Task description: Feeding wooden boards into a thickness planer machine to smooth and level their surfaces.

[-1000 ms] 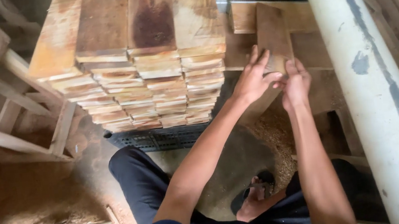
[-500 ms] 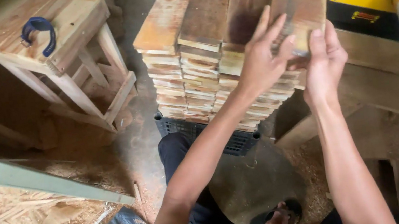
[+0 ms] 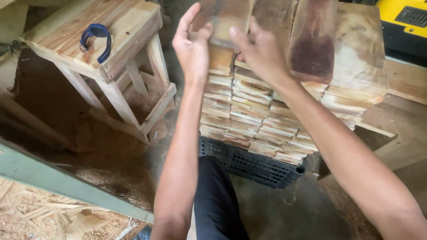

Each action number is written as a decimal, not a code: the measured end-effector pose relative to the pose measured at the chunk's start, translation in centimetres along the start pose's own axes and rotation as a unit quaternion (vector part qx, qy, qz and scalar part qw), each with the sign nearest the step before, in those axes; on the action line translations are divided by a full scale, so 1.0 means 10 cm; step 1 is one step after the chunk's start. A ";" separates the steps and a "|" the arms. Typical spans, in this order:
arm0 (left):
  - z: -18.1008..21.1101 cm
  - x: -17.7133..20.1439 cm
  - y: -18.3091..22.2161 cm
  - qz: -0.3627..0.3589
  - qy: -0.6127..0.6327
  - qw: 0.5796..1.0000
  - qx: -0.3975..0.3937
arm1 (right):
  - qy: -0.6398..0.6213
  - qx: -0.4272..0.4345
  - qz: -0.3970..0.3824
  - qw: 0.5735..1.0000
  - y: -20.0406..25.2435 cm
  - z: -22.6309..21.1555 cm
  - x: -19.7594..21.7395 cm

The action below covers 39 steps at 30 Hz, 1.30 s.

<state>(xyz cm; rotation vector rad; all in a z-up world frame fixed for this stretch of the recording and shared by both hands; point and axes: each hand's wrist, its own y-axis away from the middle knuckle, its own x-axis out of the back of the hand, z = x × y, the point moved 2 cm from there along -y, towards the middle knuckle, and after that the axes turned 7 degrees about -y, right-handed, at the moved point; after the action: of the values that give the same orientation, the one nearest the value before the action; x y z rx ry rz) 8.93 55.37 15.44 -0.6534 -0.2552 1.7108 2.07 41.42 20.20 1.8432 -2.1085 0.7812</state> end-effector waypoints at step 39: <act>-0.56 -0.66 -0.13 -0.242 -0.642 0.651 -0.325 | 0.345 0.210 -0.047 0.913 -0.07 0.97 0.31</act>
<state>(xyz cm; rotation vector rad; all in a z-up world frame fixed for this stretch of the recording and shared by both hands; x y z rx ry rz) 13.86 48.43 13.41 0.3054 -1.9308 1.2115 3.84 33.63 13.91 1.4852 -1.4589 1.6650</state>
